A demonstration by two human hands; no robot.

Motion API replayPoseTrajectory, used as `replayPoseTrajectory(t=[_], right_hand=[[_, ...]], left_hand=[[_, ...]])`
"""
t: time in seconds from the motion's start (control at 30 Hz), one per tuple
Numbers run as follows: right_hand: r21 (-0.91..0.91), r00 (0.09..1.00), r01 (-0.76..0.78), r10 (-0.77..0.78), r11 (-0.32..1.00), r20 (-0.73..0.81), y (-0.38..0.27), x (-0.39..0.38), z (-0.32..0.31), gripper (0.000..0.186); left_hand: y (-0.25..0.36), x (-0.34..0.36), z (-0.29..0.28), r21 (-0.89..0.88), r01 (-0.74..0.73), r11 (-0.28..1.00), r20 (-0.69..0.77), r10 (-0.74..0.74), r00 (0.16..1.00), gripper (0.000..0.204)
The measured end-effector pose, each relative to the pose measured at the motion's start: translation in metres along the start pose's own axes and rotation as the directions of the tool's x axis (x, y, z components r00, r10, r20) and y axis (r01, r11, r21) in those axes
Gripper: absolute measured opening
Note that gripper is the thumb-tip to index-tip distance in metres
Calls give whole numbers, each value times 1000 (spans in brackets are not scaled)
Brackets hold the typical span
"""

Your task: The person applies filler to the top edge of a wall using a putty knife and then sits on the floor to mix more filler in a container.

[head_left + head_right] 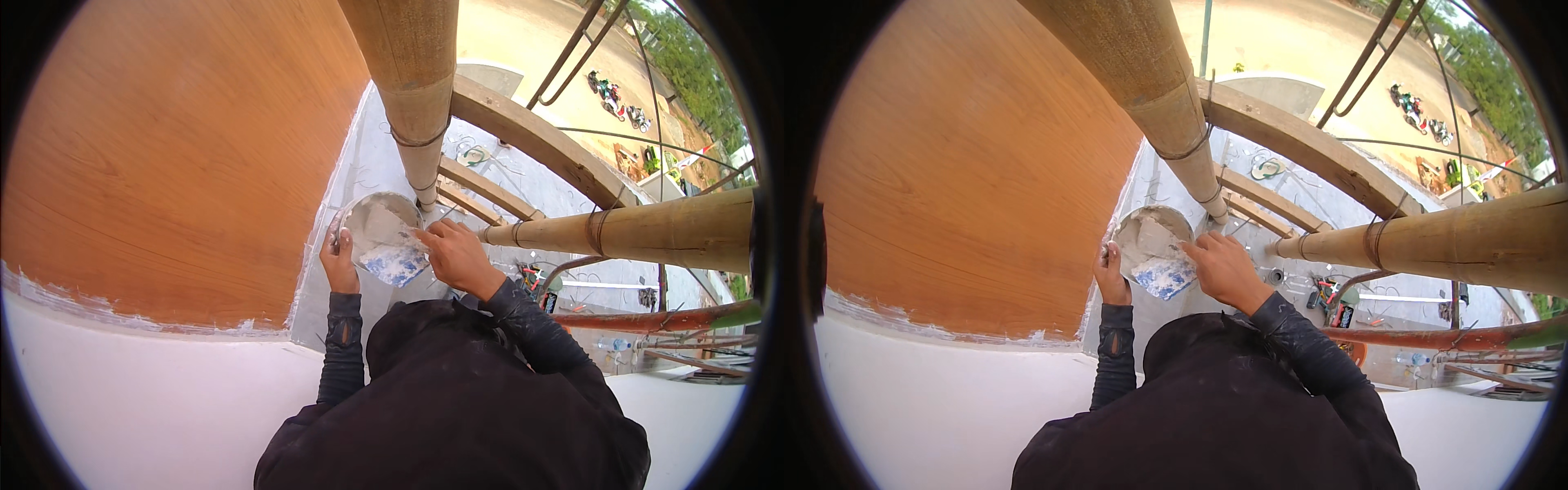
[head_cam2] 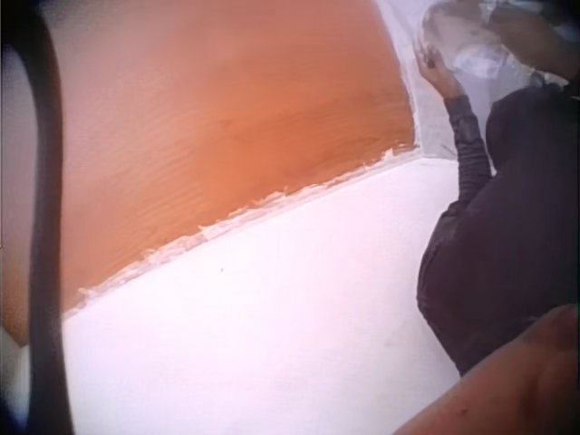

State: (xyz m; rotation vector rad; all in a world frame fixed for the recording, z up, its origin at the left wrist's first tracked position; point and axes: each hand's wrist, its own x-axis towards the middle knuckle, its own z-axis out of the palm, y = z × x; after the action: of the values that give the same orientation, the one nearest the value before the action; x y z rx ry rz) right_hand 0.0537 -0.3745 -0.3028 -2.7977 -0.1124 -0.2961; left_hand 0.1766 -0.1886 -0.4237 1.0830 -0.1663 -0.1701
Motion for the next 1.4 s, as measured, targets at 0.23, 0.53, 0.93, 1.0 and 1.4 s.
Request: replayPoseTrajectory(t=[0.23, 0.53, 0.93, 1.0, 1.4], right_hand=[[144, 992, 65, -79, 988, 97, 16, 20, 13, 37], [395, 967, -77, -27, 916, 252, 12, 43, -16, 31], [82, 895, 144, -165, 986, 415, -57, 77, 42, 25], [69, 843, 196, -204, 978, 497, -61, 86, 50, 21], [388, 554, -435, -98, 813, 827, -59, 185, 30, 28]], left_hand=[[10, -8, 7, -4, -75, 997, -166, 73, 983, 43], [0, -26, 3, 44, -144, 989, -428, 149, 891, 41], [-4, -33, -11, 305, -93, 948, -403, 217, 889, 40], [-7, -28, -24, 225, -93, 970, -440, 186, 878, 39], [20, -12, -105, 34, -47, 998, -510, 57, 858, 45]])
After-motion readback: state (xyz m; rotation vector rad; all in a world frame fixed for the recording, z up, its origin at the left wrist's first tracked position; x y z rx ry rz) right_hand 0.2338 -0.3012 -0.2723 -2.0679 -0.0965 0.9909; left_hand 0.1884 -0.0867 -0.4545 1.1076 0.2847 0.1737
